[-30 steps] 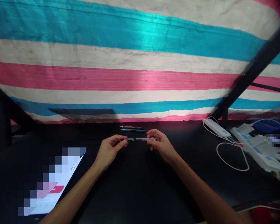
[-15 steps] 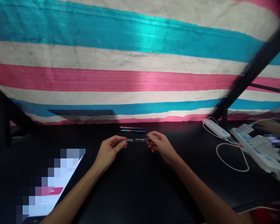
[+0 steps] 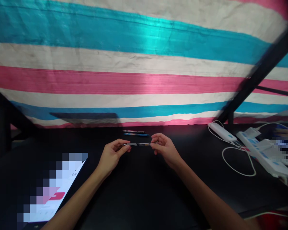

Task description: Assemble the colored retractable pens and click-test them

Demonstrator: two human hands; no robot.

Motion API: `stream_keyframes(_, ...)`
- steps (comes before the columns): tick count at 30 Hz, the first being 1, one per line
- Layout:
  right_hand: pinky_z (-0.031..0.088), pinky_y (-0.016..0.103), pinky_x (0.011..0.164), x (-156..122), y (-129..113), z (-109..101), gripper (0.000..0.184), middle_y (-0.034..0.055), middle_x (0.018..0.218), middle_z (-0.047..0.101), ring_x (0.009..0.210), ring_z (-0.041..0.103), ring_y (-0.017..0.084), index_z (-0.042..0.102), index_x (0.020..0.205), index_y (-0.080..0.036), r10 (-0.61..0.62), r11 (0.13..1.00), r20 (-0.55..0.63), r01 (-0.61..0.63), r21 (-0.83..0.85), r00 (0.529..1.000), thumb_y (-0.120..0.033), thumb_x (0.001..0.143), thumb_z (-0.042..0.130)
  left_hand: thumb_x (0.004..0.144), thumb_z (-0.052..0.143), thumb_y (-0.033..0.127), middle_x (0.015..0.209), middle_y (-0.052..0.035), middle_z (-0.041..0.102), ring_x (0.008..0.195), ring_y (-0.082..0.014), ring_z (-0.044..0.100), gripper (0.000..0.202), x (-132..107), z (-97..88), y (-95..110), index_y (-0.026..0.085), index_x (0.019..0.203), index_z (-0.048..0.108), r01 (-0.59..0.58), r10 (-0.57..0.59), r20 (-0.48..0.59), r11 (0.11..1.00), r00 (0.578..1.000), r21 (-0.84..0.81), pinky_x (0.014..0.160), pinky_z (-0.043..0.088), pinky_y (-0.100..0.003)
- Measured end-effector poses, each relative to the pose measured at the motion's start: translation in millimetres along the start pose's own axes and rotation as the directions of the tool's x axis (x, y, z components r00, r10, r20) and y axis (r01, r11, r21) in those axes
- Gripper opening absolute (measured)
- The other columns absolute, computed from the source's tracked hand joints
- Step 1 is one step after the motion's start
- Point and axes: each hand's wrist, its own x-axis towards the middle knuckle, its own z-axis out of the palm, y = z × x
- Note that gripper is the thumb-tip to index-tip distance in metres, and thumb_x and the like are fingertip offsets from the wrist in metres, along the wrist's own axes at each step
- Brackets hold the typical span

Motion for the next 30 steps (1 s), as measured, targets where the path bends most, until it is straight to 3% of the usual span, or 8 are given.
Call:
stream_keyframes(3,0.043,0.02,0.045,0.4,-0.2,-0.4,0.031,0.0003,0.081,0.059,0.064,0.056,0.012,0.059,0.096,-0.021,0.047,0.999,-0.002,-0.047,-0.009,0.999,-0.033,0.07,0.072,0.071,0.073,0.031,0.071,-0.0028,0.069,0.07,-0.0153,0.064,0.025,-0.5,0.8,0.8,0.015,0.089,0.068,0.004,-0.004,0.005,1.0,1.0,-0.015,0.069,0.049,-0.027)
stream_keyframes(6,0.039,0.02,0.042,0.4,1.1,0.5,0.024,0.0008,0.07,0.059,0.057,0.053,0.011,0.06,0.087,-0.018,0.093,0.992,0.005,-0.093,-0.084,0.996,-0.039,0.076,0.065,0.071,0.073,0.03,0.07,-0.0021,0.069,0.07,-0.0147,0.064,0.024,-0.7,1.4,1.3,0.015,0.089,0.068,0.013,-0.013,0.006,1.0,1.0,-0.02,0.069,0.048,-0.026)
stream_keyframes(13,0.043,0.022,0.048,-1.1,-2.6,-0.5,0.026,-0.0004,0.079,0.059,0.058,0.051,0.009,0.061,0.088,-0.019,-0.079,0.994,-0.017,0.078,-0.072,0.997,-0.025,0.066,0.074,0.072,0.073,0.03,0.072,-0.0022,0.069,0.07,-0.0144,0.063,0.023,0.5,0.7,-2.1,0.015,0.09,0.068,0.018,-0.017,0.009,0.999,1.0,-0.037,0.07,0.048,-0.026)
stream_keyframes(20,0.044,0.024,0.051,0.9,-2.1,-2.7,0.028,0.0,0.081,0.059,0.063,0.052,0.012,0.06,0.091,-0.02,-0.11,0.993,-0.046,0.108,-0.045,0.993,-0.021,0.065,0.074,0.072,0.073,0.029,0.07,-0.0014,0.069,0.069,-0.0135,0.063,0.023,0.8,-0.2,-1.9,0.016,0.09,0.068,0.026,-0.026,-0.004,0.997,1.0,-0.067,0.068,0.048,-0.024)
stream_keyframes(30,0.04,0.022,0.049,7.4,-4.1,-13.7,0.036,-0.0005,0.082,0.061,0.055,0.051,0.008,0.059,0.095,-0.02,-0.107,0.991,-0.159,0.118,0.062,0.981,-0.018,0.062,0.075,0.072,0.074,0.028,0.074,-0.0019,0.069,0.072,-0.0134,0.063,0.024,2.0,-3.4,-1.7,0.016,0.092,0.068,0.044,-0.049,-0.038,0.991,0.998,-0.128,0.072,0.047,-0.025)
